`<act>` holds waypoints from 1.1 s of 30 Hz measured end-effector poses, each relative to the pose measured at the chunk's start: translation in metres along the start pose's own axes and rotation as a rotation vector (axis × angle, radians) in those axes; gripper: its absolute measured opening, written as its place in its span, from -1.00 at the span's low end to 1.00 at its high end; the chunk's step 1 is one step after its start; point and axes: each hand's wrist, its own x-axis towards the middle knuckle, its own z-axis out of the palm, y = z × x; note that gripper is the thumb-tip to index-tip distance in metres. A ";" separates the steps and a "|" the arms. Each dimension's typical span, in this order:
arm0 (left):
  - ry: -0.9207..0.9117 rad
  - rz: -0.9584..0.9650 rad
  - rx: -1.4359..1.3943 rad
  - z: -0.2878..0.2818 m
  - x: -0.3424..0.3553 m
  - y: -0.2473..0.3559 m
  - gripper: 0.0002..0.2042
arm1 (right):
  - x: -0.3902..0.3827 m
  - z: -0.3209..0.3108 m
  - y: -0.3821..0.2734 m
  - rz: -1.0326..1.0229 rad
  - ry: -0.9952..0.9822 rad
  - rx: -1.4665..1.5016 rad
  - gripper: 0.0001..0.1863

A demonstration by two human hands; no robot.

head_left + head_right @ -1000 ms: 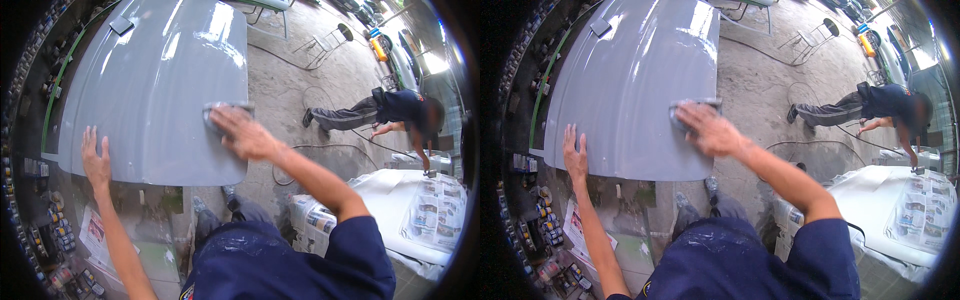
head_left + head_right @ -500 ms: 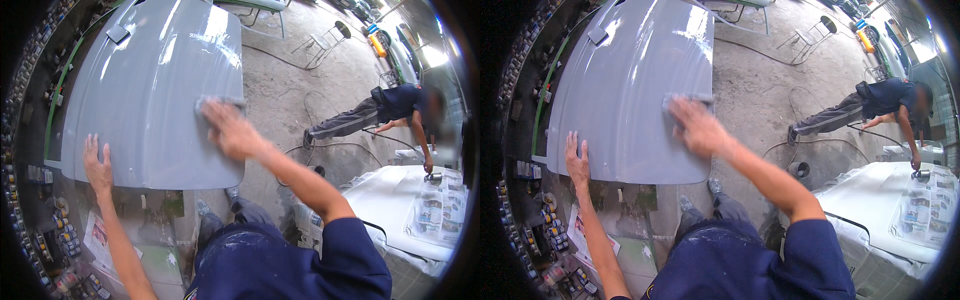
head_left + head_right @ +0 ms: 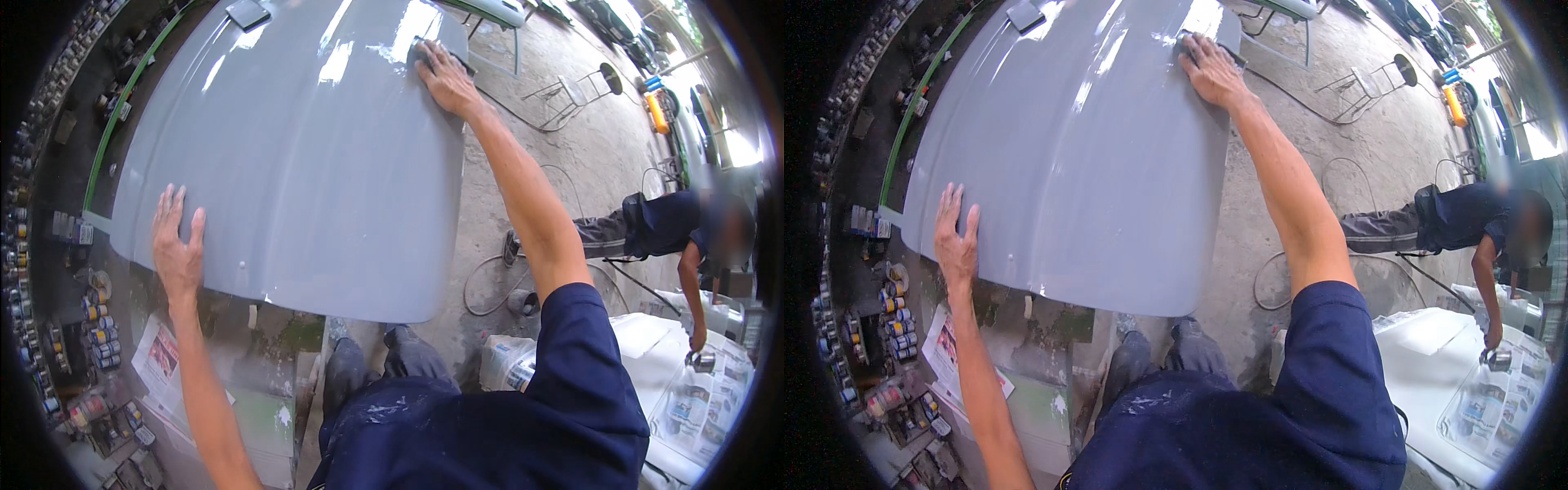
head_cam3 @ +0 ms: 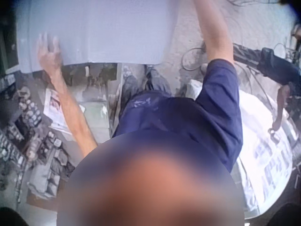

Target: The person sands a gray car hood with a sanding block, repeatedly dipping the block into a bucket of water and wiping the surface. The person moves around the hood to cover different areas, occasionally pausing to check the surface.

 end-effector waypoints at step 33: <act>0.032 -0.055 0.006 0.001 -0.007 0.000 -0.45 | -0.221 0.026 -0.271 -0.319 -0.147 -0.006 -0.25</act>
